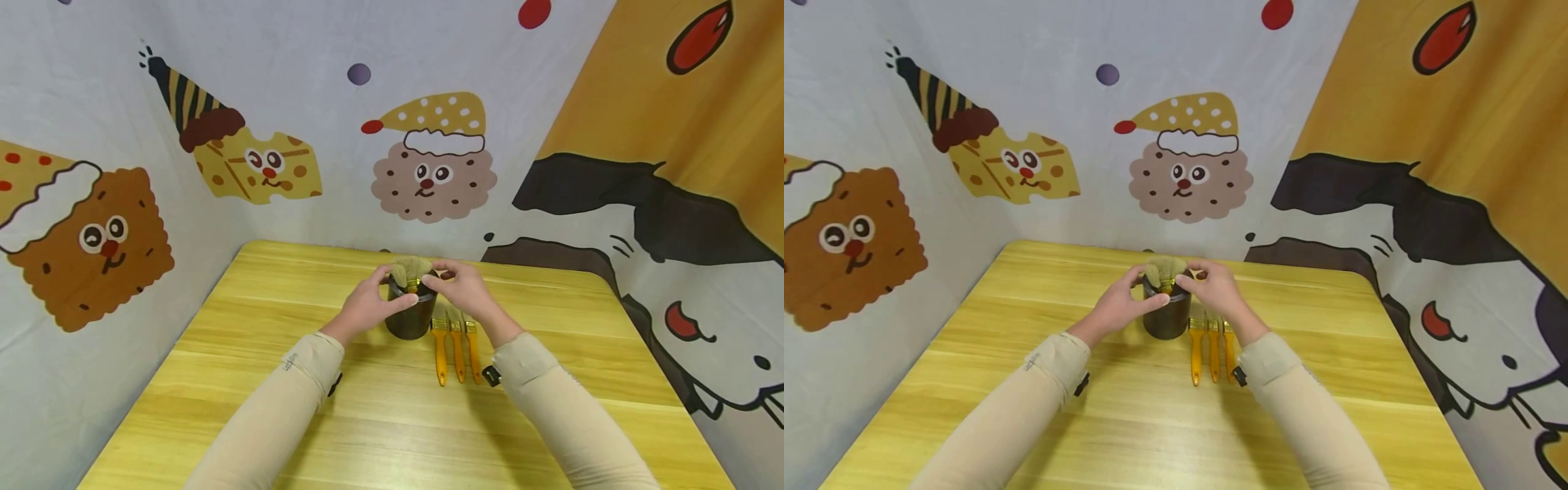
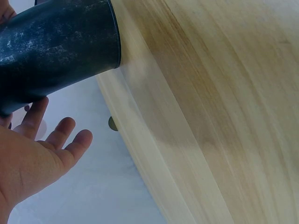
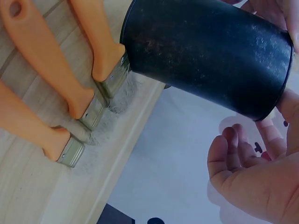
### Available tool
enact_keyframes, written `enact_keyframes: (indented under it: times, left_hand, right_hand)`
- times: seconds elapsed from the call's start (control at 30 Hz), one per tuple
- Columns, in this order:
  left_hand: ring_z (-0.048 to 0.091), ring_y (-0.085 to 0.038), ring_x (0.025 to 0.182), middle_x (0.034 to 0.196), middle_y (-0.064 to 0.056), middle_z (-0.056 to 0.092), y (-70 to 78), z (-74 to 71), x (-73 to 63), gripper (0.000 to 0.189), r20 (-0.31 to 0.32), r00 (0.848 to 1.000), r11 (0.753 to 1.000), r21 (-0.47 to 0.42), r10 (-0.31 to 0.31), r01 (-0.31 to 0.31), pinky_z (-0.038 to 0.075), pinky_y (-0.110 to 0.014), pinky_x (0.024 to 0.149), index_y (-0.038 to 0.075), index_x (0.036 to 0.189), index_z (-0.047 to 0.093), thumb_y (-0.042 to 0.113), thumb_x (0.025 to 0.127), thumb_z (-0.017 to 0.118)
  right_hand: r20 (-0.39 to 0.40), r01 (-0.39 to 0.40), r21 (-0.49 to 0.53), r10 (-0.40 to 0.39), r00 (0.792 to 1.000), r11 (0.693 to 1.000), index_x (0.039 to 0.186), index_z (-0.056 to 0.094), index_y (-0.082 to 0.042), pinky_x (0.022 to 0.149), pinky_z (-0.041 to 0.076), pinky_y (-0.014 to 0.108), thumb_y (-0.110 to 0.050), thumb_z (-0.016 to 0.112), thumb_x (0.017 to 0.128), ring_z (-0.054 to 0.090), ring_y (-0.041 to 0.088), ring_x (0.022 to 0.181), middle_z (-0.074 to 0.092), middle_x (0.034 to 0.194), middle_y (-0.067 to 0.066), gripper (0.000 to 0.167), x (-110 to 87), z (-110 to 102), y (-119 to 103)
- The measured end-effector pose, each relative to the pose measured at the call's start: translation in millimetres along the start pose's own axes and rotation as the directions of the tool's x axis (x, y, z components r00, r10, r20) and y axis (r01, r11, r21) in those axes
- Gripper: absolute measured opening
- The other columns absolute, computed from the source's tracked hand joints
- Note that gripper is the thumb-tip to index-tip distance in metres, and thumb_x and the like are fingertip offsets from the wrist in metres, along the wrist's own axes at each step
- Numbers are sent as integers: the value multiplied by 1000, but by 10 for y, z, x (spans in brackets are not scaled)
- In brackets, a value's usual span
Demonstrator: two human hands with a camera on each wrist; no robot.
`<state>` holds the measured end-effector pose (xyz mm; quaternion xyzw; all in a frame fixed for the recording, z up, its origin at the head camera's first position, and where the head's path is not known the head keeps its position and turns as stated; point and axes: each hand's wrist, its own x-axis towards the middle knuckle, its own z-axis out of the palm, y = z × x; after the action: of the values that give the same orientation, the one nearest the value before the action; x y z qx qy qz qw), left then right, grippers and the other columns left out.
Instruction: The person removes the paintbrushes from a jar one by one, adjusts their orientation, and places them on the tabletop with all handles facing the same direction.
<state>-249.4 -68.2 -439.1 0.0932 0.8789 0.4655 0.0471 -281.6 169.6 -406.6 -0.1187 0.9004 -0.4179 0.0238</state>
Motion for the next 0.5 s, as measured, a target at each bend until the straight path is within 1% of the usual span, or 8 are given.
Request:
enact_keyframes:
  times: [0.13,0.23,0.3,0.43,0.5]
  left_hand:
    - [50,-42,150,168,-7,46,-5,-3,5,100,-1,1000,1000,-3,-4,4,46,-64,116,33,168,31,76,88,73]
    - [50,-42,150,168,-8,46,-14,-1,12,100,3,1000,1000,-10,1,-1,46,-64,116,32,168,31,76,88,73]
    - [50,-42,150,168,-8,46,-20,0,14,101,8,1000,1000,-13,6,-6,47,-63,116,32,169,30,76,88,73]
    - [50,-41,150,168,-7,46,-27,2,15,104,14,1000,1000,-15,8,-7,47,-63,116,32,169,29,78,87,72]
    - [50,-41,150,168,-7,46,-27,2,15,105,12,1000,1000,-17,7,-7,47,-63,116,31,170,29,79,87,72]
  right_hand:
    - [-8,11,-27,-11,1000,1000,138,72,-16,101,59,55,-42,75,101,63,37,132,66,147,13,45,8,54,-59]
    - [-23,17,-47,-18,1000,999,137,72,-14,98,60,54,-41,74,102,64,37,131,68,143,13,45,24,107,-87]
    - [-42,22,-65,-25,999,998,136,73,-13,99,60,54,-41,73,103,64,36,130,70,141,13,44,34,139,-107]
    - [-78,33,-100,-40,996,994,133,75,-12,100,59,53,-41,71,104,67,34,123,73,135,13,42,60,196,-134]
    - [-87,33,-101,-42,995,994,132,76,-12,100,59,53,-42,70,104,69,34,119,74,133,13,41,69,213,-153]
